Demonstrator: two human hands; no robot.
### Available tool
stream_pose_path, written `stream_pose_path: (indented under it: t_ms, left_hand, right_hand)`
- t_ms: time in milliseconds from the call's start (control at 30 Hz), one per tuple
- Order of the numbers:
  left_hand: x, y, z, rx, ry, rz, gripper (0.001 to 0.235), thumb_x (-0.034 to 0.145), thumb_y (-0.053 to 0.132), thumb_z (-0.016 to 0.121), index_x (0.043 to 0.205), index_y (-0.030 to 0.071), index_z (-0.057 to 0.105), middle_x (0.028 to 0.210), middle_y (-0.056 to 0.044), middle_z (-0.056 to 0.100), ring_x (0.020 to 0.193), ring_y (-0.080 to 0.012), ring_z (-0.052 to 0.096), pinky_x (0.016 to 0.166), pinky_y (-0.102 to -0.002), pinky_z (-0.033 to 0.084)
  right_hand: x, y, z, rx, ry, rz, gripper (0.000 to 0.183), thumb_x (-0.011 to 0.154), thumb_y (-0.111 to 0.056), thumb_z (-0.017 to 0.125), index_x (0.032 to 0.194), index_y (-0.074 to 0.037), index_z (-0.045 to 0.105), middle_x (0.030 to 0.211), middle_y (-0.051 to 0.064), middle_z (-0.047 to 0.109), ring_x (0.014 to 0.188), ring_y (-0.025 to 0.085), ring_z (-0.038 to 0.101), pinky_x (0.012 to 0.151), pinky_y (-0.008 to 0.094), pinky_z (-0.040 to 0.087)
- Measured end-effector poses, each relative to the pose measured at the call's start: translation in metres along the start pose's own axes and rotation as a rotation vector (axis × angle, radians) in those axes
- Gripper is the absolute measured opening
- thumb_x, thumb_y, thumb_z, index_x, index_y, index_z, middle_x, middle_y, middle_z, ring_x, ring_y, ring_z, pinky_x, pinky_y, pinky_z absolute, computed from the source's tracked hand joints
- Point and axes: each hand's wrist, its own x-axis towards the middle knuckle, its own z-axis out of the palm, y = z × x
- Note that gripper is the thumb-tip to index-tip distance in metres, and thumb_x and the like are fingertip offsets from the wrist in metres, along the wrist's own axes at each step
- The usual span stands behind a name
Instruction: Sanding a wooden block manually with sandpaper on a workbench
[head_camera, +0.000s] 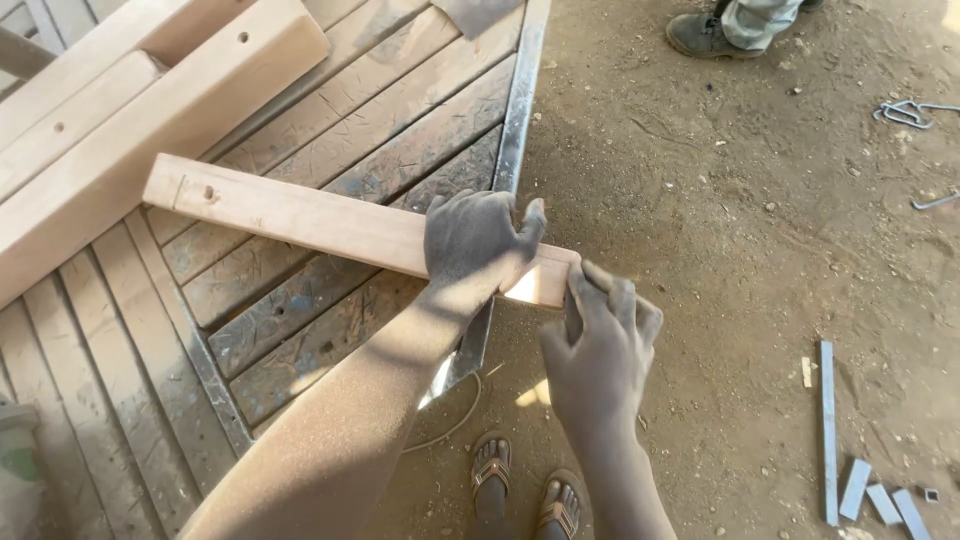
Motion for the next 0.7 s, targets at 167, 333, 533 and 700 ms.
stream_pose_path:
  t_ms: [167, 333, 533, 700]
  left_hand:
    - [0.010, 0.002, -0.004, -0.001, 0.036, 0.023, 0.050, 0.097, 0.051, 0.046, 0.074, 0.014, 0.070, 0.080, -0.012, 0.073, 0.097, -0.0345, 0.071, 0.088, -0.049, 0.045]
    - [-0.002, -0.014, -0.005, 0.061, 0.048, -0.019, 0.050, 0.097, 0.051, 0.046, 0.074, 0.014, 0.071, 0.080, -0.012, 0.074, 0.095, -0.0342, 0.072, 0.088, -0.049, 0.045]
    - [0.008, 0.002, 0.006, 0.067, 0.084, -0.007, 0.051, 0.097, 0.051, 0.046, 0.074, 0.014, 0.073, 0.080, -0.011, 0.075, 0.091, -0.0337, 0.072, 0.087, -0.049, 0.045]
    - [-0.007, -0.003, 0.018, 0.106, 0.091, -0.048, 0.051, 0.096, 0.051, 0.046, 0.075, 0.015, 0.075, 0.079, -0.010, 0.076, 0.088, -0.0333, 0.072, 0.086, -0.050, 0.045]
  right_hand:
    - [-0.007, -0.014, -0.008, -0.034, 0.000, 0.006, 0.060, 0.079, -0.015, 0.058, 0.138, -0.011, 0.062, 0.137, 0.008, 0.053, 0.125, 0.032, 0.039, 0.097, 0.053, 0.044]
    - [-0.003, 0.002, 0.005, -0.058, -0.014, -0.005, 0.059, 0.079, -0.014, 0.060, 0.137, -0.013, 0.063, 0.128, 0.008, 0.054, 0.121, 0.030, 0.039, 0.095, 0.051, 0.044]
    - [-0.012, -0.005, 0.001, -0.105, -0.013, 0.030, 0.069, 0.082, -0.018, 0.061, 0.150, -0.026, 0.048, 0.142, 0.003, 0.051, 0.125, 0.028, 0.036, 0.096, 0.052, 0.043]
    - [0.011, -0.018, -0.003, -0.016, 0.028, 0.040, 0.066, 0.081, -0.021, 0.056, 0.147, -0.018, 0.054, 0.139, 0.004, 0.050, 0.123, 0.031, 0.035, 0.095, 0.060, 0.040]
